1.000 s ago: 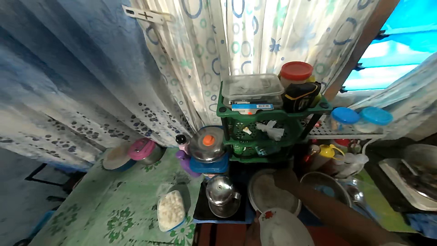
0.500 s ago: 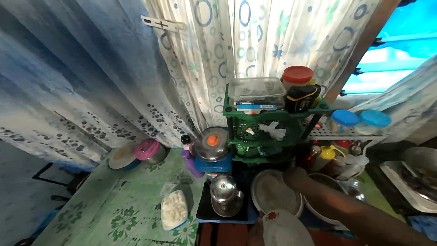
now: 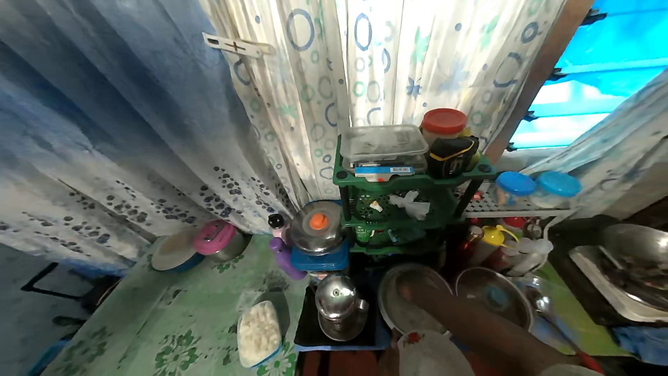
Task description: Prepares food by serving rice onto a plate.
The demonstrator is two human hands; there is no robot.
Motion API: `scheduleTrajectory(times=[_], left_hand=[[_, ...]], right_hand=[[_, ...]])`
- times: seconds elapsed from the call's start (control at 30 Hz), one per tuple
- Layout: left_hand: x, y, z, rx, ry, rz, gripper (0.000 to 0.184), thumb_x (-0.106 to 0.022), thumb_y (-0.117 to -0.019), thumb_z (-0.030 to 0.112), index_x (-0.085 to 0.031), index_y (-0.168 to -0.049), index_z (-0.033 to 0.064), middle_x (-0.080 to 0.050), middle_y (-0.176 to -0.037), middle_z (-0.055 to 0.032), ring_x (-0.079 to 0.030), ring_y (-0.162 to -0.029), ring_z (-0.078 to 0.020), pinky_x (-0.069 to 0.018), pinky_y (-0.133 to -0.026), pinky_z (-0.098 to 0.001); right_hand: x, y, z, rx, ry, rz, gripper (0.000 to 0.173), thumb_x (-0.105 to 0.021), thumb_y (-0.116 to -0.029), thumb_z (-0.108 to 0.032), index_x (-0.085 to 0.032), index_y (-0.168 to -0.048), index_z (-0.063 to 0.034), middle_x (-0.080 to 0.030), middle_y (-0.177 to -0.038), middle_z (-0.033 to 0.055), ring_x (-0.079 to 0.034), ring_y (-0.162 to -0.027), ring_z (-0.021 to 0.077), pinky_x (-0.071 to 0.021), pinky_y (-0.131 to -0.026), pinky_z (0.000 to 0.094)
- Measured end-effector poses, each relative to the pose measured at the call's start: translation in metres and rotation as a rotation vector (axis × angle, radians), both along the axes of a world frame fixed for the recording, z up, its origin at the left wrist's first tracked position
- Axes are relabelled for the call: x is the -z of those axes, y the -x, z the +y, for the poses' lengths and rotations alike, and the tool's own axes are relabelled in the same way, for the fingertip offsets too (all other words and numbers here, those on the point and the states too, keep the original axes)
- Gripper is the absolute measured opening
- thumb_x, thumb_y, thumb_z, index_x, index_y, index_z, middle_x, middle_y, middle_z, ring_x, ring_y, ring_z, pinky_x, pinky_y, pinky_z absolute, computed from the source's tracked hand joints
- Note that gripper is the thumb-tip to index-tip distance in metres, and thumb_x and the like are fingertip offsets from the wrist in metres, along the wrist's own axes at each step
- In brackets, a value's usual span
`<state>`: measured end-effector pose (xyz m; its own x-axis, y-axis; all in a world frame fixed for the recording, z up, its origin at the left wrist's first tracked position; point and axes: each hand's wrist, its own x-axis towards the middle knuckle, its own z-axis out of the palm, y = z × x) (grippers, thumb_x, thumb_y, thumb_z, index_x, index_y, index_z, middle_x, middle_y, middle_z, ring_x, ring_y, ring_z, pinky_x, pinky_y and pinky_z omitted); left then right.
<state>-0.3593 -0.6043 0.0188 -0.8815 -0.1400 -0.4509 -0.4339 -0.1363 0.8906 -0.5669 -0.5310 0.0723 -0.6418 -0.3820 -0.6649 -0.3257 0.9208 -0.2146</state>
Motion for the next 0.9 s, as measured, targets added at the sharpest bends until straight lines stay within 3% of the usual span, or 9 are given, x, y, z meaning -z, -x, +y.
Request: scheduleTrajectory(times=[0.2,0.3,0.43,0.53,0.6,0.7,0.9], left_hand=[[-0.002,-0.001,-0.003,0.017,0.037,0.005,0.048,-0.028,-0.1127,0.023,-0.042,-0.152,-0.0005,-0.048,-0.153,-0.02,-0.048,-0.14,-0.0244,-0.0354,-0.119,-0.042],[-0.001,-0.003,-0.003,0.019,0.045,-0.003,0.047,-0.029,-0.1128,0.023,-0.045,-0.151,0.0004,-0.049,-0.152,-0.0197,-0.049,-0.139,-0.0254,-0.0363,-0.118,-0.0432],[0.002,-0.006,-0.001,0.018,0.068,0.024,0.048,-0.028,-0.113,0.024,-0.047,-0.15,-0.0003,-0.05,-0.151,-0.0196,-0.048,-0.139,-0.0239,-0.035,-0.119,-0.0423],[0.01,-0.009,0.0,0.015,0.114,0.043,0.049,-0.03,-0.1127,0.026,-0.046,-0.149,-0.0026,-0.049,-0.151,-0.0214,-0.046,-0.141,-0.0259,-0.0334,-0.12,-0.0433],[0.011,-0.008,0.001,0.024,0.113,0.036,0.05,-0.03,-0.1125,0.028,-0.043,-0.152,-0.0005,-0.048,-0.153,-0.0199,-0.045,-0.143,-0.0255,-0.0328,-0.121,-0.0435],[0.005,-0.007,0.0,0.028,0.064,0.039,0.05,-0.028,-0.1126,0.026,-0.042,-0.153,0.0009,-0.048,-0.154,-0.0191,-0.046,-0.142,-0.025,-0.0344,-0.12,-0.0437],[0.003,-0.004,0.0,0.024,0.025,0.086,0.048,-0.025,-0.1125,0.022,-0.044,-0.15,-0.002,-0.052,-0.149,-0.0193,-0.052,-0.137,-0.0221,-0.0389,-0.117,-0.0406]], right_hand=[[-0.008,-0.037,0.001,-0.177,-0.097,0.016,0.036,-0.047,-0.104,-0.004,-0.055,-0.136,0.0129,-0.052,-0.143,0.0338,-0.05,-0.134,0.0505,-0.0422,-0.107,0.0663],[-0.005,-0.025,0.019,-0.131,-0.065,0.016,0.037,-0.046,-0.1063,-0.008,-0.056,-0.136,0.0114,-0.053,-0.144,0.033,-0.049,-0.136,0.0491,-0.0389,-0.111,0.0656],[-0.05,0.0,0.027,-0.131,-0.192,-0.016,0.039,-0.05,-0.1062,-0.017,-0.059,-0.133,0.0086,-0.056,-0.141,0.0303,-0.053,-0.134,0.0469,-0.0416,-0.107,0.0668],[-0.089,0.0,0.033,-0.086,-0.207,0.087,0.034,-0.051,-0.1048,-0.012,-0.061,-0.131,0.0079,-0.058,-0.139,0.0311,-0.054,-0.13,0.0499,-0.0431,-0.103,0.0696],[-0.096,-0.001,0.037,-0.052,-0.205,0.161,0.032,-0.048,-0.105,-0.006,-0.061,-0.13,0.0097,-0.057,-0.138,0.0321,-0.054,-0.13,0.0509,-0.0444,-0.102,0.0687],[-0.078,-0.001,0.039,-0.05,-0.248,0.271,0.033,-0.043,-0.1048,0.0,-0.058,-0.132,0.0113,-0.056,-0.138,0.0343,-0.053,-0.129,0.0534,-0.0449,-0.102,0.0682],[-0.02,0.013,0.045,-0.157,-0.247,0.448,0.036,-0.039,-0.1051,0.002,-0.056,-0.134,0.0151,-0.053,-0.141,0.0349,-0.048,-0.136,0.0516,-0.0342,-0.115,0.064]])
